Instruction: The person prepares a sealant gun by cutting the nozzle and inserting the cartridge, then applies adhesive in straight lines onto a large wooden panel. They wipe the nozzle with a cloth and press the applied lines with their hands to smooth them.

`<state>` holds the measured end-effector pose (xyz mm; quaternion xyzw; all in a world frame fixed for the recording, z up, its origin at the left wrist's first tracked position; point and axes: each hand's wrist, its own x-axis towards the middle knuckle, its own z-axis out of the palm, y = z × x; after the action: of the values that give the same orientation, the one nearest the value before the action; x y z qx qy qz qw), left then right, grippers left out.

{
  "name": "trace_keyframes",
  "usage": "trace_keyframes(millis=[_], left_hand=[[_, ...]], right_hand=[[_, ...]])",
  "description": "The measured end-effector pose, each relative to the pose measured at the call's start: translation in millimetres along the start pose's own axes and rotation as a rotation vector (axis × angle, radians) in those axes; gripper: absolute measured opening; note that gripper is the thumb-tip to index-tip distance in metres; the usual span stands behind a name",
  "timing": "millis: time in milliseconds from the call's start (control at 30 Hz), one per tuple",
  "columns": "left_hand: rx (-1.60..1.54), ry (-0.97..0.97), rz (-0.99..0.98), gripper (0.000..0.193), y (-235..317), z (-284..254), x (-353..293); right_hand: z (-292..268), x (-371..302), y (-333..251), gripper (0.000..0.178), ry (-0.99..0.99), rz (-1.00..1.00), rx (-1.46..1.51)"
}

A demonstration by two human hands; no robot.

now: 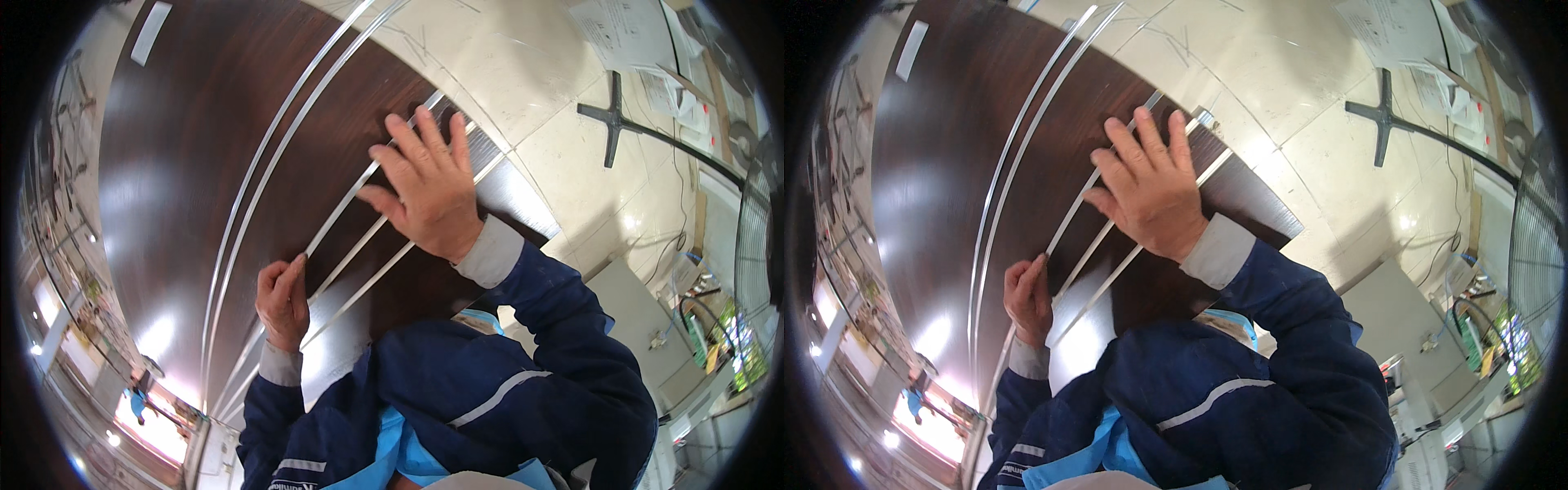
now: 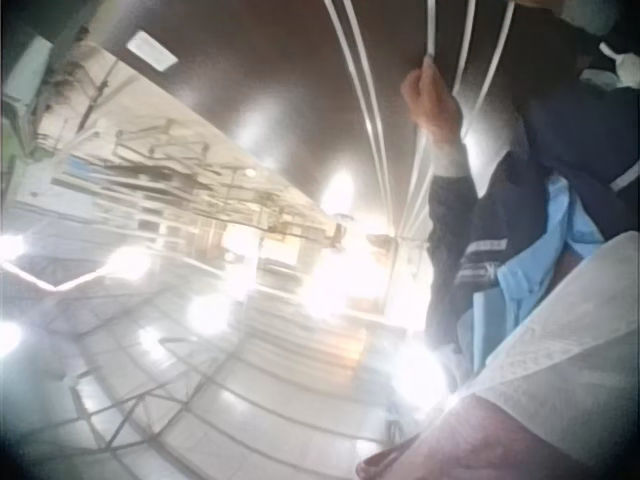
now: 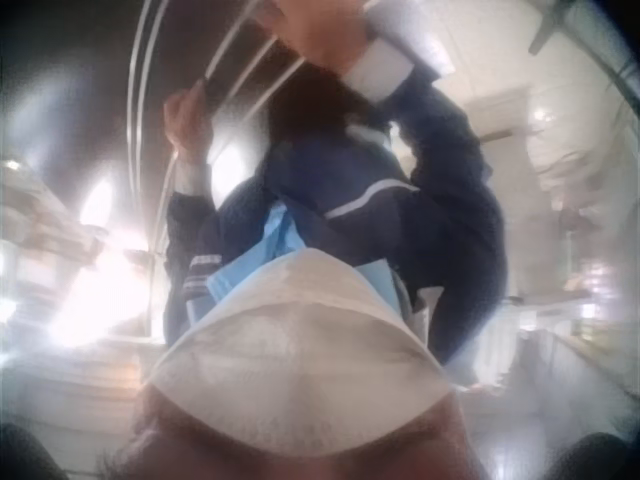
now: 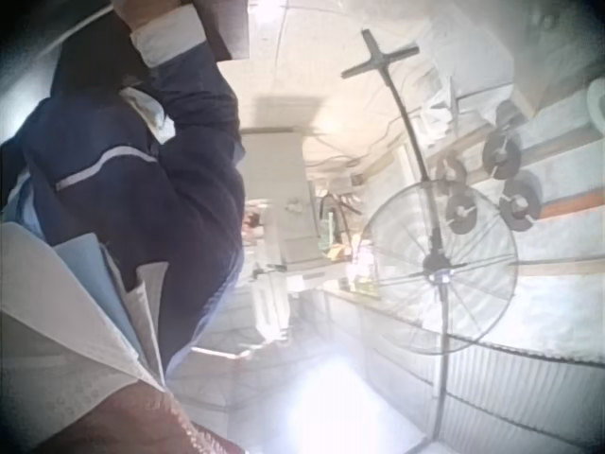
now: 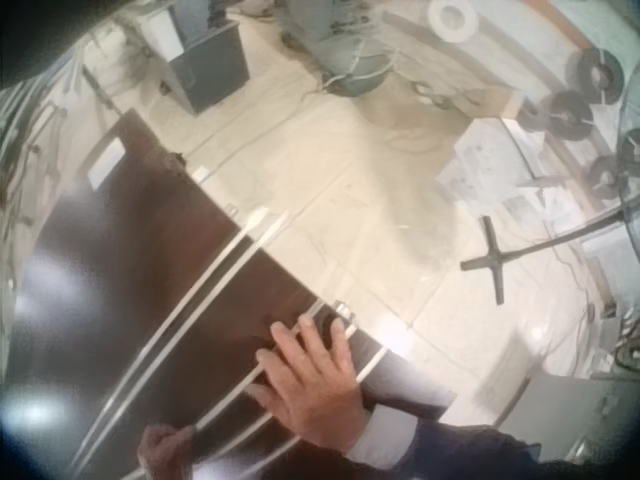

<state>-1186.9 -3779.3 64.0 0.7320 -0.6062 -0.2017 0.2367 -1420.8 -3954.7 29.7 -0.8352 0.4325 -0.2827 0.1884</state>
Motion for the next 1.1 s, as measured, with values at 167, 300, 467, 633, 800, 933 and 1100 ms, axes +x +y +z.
trace_keyframes(millis=[167,300,467,633,800,933,1100], left_hand=[[0.011,0.000,-0.034,0.023,0,-2,-1],[0.018,0.000,-0.046,0.022,0,-2,-1],[0.046,-0.005,-0.065,0.022,2,-3,-2],[0.061,0.005,-0.083,0.023,4,-3,-3],[0.124,0.035,-0.066,0.024,8,-2,-4],[0.194,0.094,-0.086,0.023,12,3,-7],[0.343,0.198,-0.132,0.039,27,12,-8]], right_hand=[[-9,-10,0,0.047,-0.127,-0.043,-0.081],[-14,-15,2,0.052,-0.223,-0.075,-0.168],[-13,-16,3,0.057,-0.240,-0.111,-0.207],[-13,-15,1,0.059,-0.251,-0.154,-0.258],[-17,-7,1,0.062,-0.248,-0.252,-0.315],[-20,-3,-2,0.065,-0.288,-0.275,-0.334],[-22,-3,-7,0.068,-0.332,-0.254,-0.353]])
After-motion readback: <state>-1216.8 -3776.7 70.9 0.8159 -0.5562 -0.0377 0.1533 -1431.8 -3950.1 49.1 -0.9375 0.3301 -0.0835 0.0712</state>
